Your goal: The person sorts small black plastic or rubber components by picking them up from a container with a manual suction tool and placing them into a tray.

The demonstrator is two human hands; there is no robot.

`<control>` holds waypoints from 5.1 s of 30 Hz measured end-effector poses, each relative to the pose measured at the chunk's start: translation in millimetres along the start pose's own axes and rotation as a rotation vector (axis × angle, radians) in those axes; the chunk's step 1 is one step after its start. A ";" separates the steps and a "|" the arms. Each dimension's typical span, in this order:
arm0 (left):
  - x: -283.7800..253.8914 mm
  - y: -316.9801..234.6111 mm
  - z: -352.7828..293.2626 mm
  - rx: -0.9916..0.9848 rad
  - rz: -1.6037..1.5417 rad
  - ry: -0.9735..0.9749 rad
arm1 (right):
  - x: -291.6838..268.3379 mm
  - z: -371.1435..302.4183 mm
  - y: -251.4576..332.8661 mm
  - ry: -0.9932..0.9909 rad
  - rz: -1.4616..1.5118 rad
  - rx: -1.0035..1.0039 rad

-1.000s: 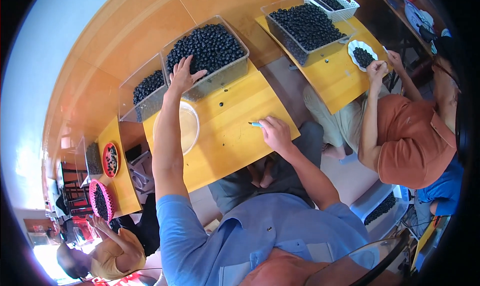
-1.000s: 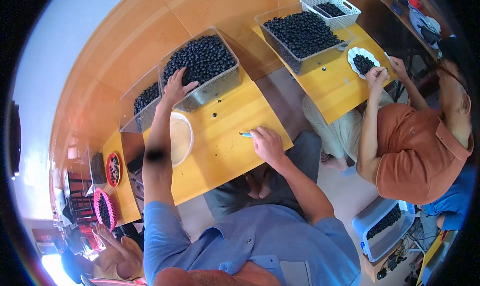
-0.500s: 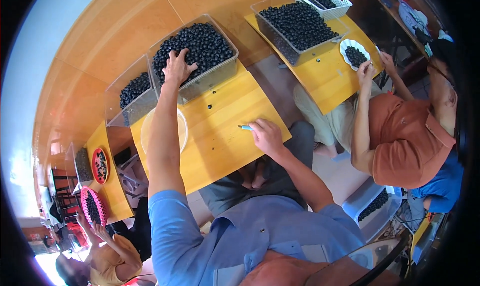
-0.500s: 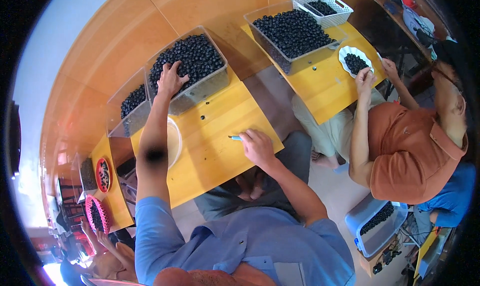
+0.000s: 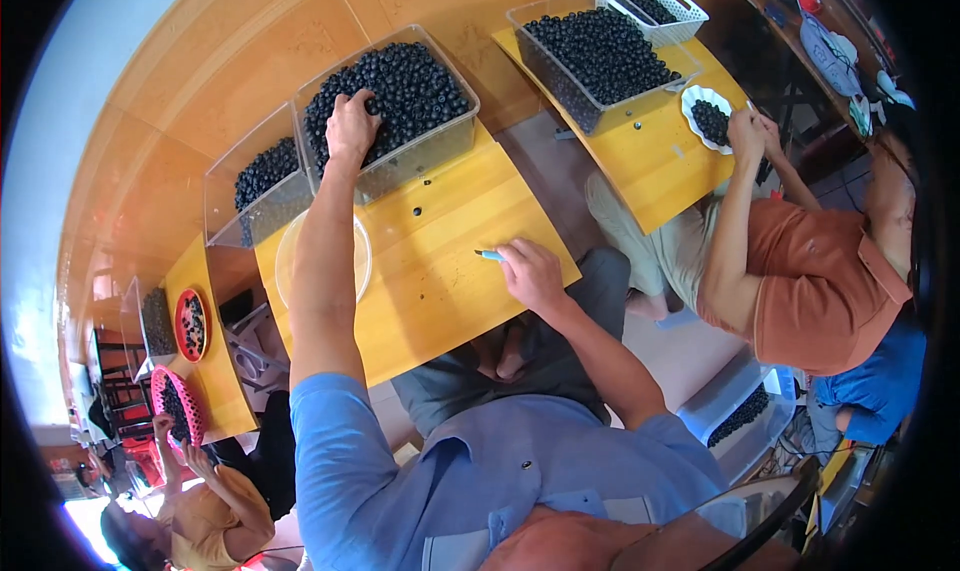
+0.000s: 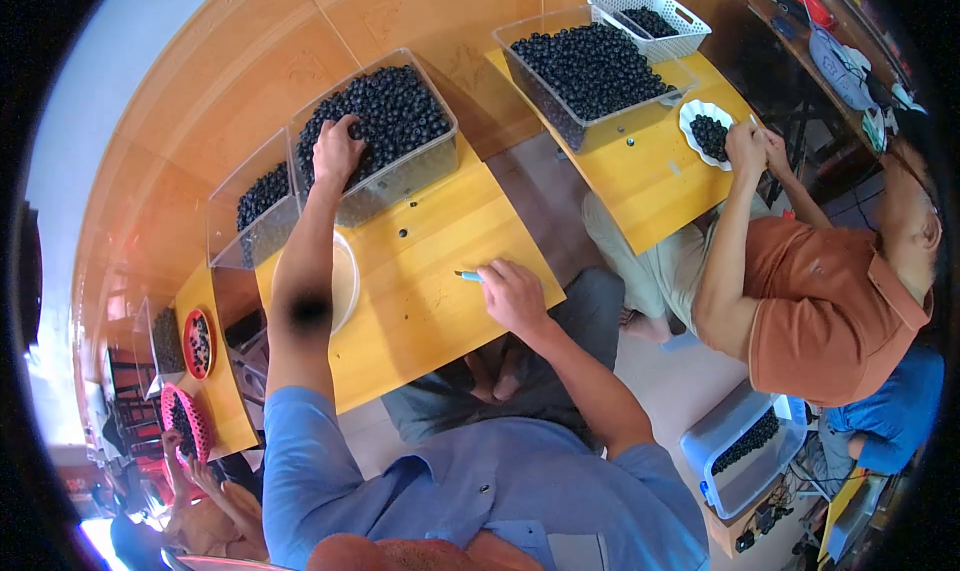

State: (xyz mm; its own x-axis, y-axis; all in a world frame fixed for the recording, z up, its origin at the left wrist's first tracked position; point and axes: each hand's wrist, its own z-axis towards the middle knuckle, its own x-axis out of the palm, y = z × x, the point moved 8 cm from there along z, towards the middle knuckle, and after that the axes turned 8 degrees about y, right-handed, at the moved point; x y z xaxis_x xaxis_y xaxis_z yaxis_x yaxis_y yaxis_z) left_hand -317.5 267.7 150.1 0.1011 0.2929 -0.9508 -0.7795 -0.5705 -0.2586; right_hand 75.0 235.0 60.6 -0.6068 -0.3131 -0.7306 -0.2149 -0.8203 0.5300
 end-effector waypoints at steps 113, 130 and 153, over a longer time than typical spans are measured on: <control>44.0 36.0 -425.9 -0.379 -0.599 -0.425 | 16.0 26.1 -16.5 -0.158 -0.344 -0.166; 51.9 67.2 -416.1 -0.290 -1.113 -0.298 | 19.7 26.4 -23.1 -0.111 -0.494 -0.104; 52.6 60.3 -417.0 -0.317 -1.165 -0.212 | 21.1 24.7 -23.3 -0.120 -0.415 -0.142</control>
State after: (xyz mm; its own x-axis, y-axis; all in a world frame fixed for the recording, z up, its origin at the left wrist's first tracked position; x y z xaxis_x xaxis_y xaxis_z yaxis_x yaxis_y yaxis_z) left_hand -101.4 -71.2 13.4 0.5116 0.8550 -0.0846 -0.1022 -0.0371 -0.9941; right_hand 48.3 259.3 43.5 -0.5773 0.1071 -0.8095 -0.3565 -0.9249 0.1319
